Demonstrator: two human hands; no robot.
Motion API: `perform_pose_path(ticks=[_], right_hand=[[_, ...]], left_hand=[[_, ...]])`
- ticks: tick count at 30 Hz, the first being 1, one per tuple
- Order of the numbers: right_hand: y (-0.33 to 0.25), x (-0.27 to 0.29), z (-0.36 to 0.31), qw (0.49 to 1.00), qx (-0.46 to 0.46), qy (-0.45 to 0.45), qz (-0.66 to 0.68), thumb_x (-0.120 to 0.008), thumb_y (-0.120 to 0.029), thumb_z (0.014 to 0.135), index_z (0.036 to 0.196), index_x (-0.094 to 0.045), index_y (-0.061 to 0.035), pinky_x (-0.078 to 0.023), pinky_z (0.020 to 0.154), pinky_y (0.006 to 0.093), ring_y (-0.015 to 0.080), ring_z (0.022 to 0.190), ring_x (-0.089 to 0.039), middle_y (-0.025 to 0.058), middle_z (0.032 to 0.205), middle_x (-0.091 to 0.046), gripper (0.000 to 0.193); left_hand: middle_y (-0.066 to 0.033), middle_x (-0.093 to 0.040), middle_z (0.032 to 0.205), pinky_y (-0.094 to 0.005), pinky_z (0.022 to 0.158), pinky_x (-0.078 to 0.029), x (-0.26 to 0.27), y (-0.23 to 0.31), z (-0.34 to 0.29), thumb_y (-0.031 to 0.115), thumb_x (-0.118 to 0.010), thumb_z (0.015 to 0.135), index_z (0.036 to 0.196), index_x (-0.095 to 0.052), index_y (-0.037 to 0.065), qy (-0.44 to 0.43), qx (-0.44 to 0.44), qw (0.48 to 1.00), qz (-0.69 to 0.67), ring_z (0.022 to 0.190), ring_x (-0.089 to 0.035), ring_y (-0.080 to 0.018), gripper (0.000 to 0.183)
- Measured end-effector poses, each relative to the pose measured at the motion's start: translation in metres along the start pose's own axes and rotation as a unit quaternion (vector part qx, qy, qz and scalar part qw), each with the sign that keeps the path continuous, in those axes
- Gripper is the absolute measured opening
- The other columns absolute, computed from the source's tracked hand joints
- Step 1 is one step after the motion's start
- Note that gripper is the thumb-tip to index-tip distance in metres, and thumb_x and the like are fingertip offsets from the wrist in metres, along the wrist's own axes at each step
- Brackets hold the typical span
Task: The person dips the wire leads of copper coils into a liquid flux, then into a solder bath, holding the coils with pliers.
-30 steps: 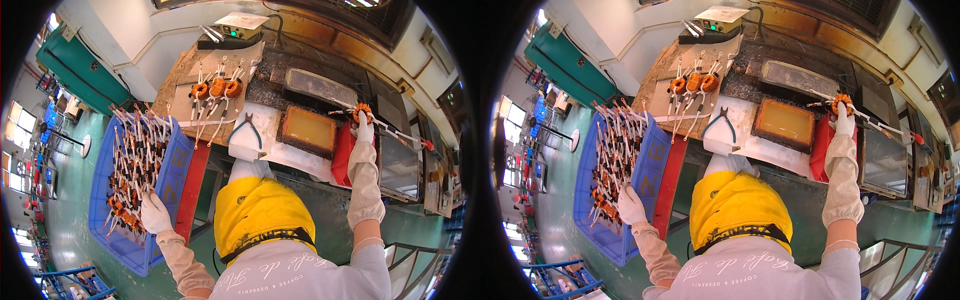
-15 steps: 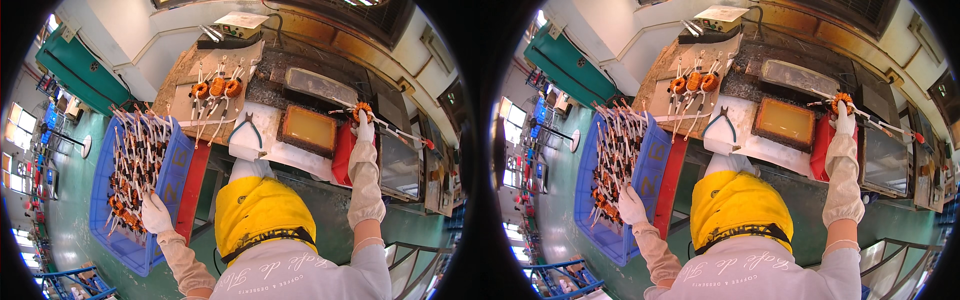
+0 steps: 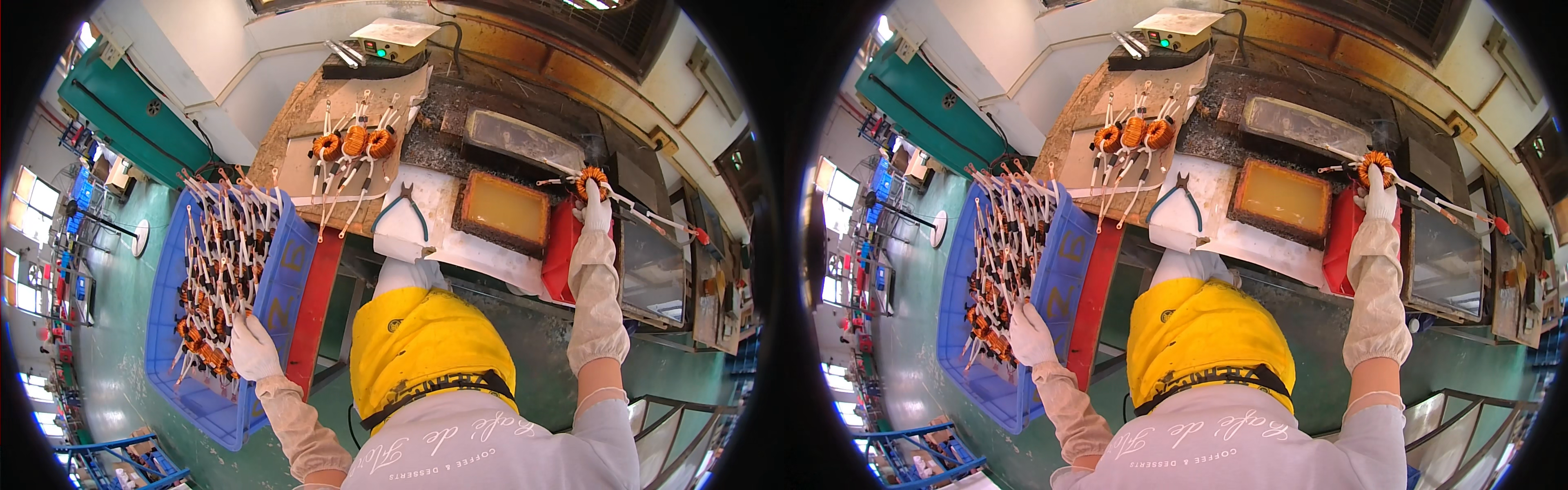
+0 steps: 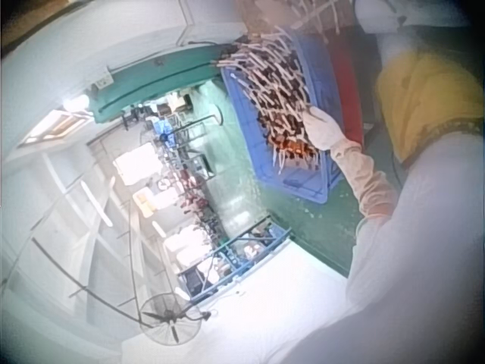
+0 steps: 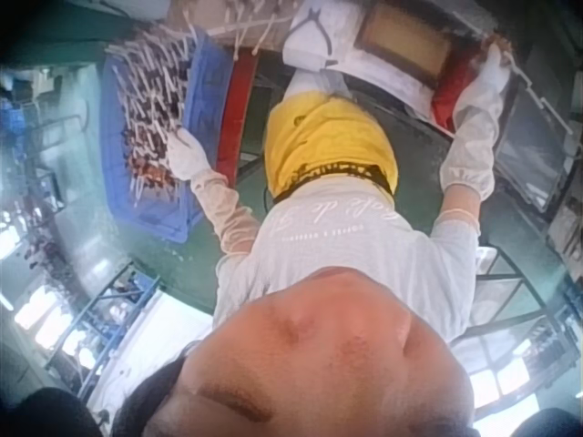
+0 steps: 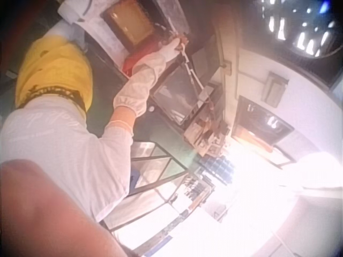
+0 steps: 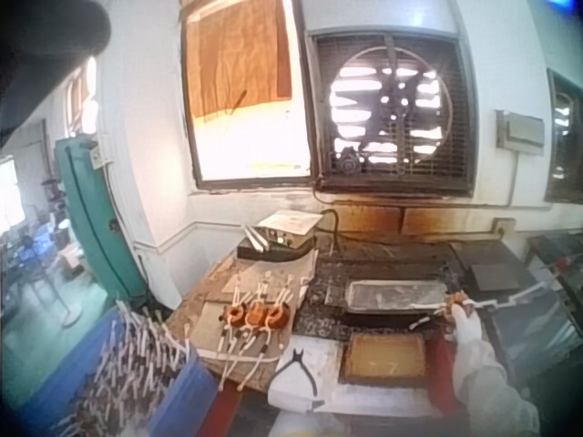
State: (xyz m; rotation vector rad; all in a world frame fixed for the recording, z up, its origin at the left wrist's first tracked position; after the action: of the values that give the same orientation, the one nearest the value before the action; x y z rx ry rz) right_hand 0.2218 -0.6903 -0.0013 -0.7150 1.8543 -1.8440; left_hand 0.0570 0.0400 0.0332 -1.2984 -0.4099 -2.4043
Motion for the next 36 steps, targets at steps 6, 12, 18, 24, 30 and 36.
perform_pose_path(ticks=[6,12,18,24,30,36], right_hand=[[0.000,0.000,-0.001,1.000,-0.011,0.000,-0.005,-0.072,-0.045,0.080,0.104,-0.058,-0.0033,-0.046,0.040,0.0249,0.0109,0.049,-0.052,0.0037,0.068,-0.055,0.050],[0.003,0.001,0.003,1.000,-0.009,-0.006,-0.002,-0.072,-0.045,0.080,0.104,-0.058,-0.0050,-0.047,0.041,0.0247,0.0101,0.049,-0.052,0.0025,0.068,-0.054,0.049],[0.003,0.001,0.003,1.000,-0.007,-0.009,-0.003,-0.071,-0.046,0.080,0.103,-0.059,-0.0046,-0.047,0.040,0.0246,0.0101,0.050,-0.053,0.0023,0.068,-0.054,0.049],[0.004,0.002,0.005,1.000,-0.017,-0.007,-0.010,-0.072,-0.045,0.080,0.104,-0.058,-0.0020,-0.049,0.041,0.0253,0.0112,0.053,-0.055,0.0046,0.074,-0.056,0.051],[0.005,0.002,0.004,1.000,-0.023,-0.008,-0.008,-0.072,-0.042,0.080,0.109,-0.056,0.0001,-0.050,0.041,0.0257,0.0116,0.056,-0.056,0.0066,0.081,-0.059,0.053],[0.009,0.002,0.008,0.999,-0.025,-0.021,0.001,-0.072,-0.041,0.080,0.109,-0.055,-0.0001,-0.050,0.041,0.0251,0.0115,0.055,-0.055,0.0065,0.081,-0.059,0.053]], left_hand=[[-0.0133,-0.067,0.092,-0.0451,0.065,-0.050,0.000,0.000,0.001,0.031,-0.047,0.096,0.110,-0.061,0.007,-0.005,0.001,1.000,-0.005,0.079,-0.064,-0.0343,0.030],[-0.0132,-0.067,0.092,-0.0454,0.065,-0.050,0.002,0.003,0.001,0.032,-0.047,0.096,0.109,-0.061,0.008,-0.007,0.003,1.000,-0.007,0.079,-0.064,-0.0343,0.030],[-0.0131,-0.067,0.092,-0.0447,0.066,-0.050,0.000,0.000,0.001,0.031,-0.047,0.096,0.109,-0.061,0.008,-0.010,0.006,1.000,0.001,0.079,-0.064,-0.0341,0.030],[-0.0134,-0.067,0.093,-0.0441,0.067,-0.050,-0.001,-0.001,0.000,0.031,-0.048,0.096,0.110,-0.061,0.007,0.010,-0.011,1.000,-0.004,0.080,-0.064,-0.0341,0.031],[-0.0136,-0.068,0.094,-0.0441,0.067,-0.050,-0.001,0.000,0.001,0.031,-0.048,0.096,0.112,-0.061,0.006,-0.021,0.010,1.000,-0.003,0.080,-0.064,-0.0342,0.032],[-0.0131,-0.068,0.095,-0.0442,0.068,-0.050,-0.001,0.000,0.000,0.030,-0.048,0.096,0.112,-0.061,0.007,-0.006,0.007,1.000,-0.009,0.081,-0.064,-0.0340,0.031]])
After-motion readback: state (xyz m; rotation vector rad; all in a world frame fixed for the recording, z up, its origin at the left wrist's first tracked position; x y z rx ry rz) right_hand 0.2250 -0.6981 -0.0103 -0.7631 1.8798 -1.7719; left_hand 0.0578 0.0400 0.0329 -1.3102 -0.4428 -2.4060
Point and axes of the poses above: each hand's wrist, its own z-axis towards the middle knuckle, its own x-axis out of the back of the hand, y = z × x, the point moved 8 cm from there along z, towards the middle knuckle
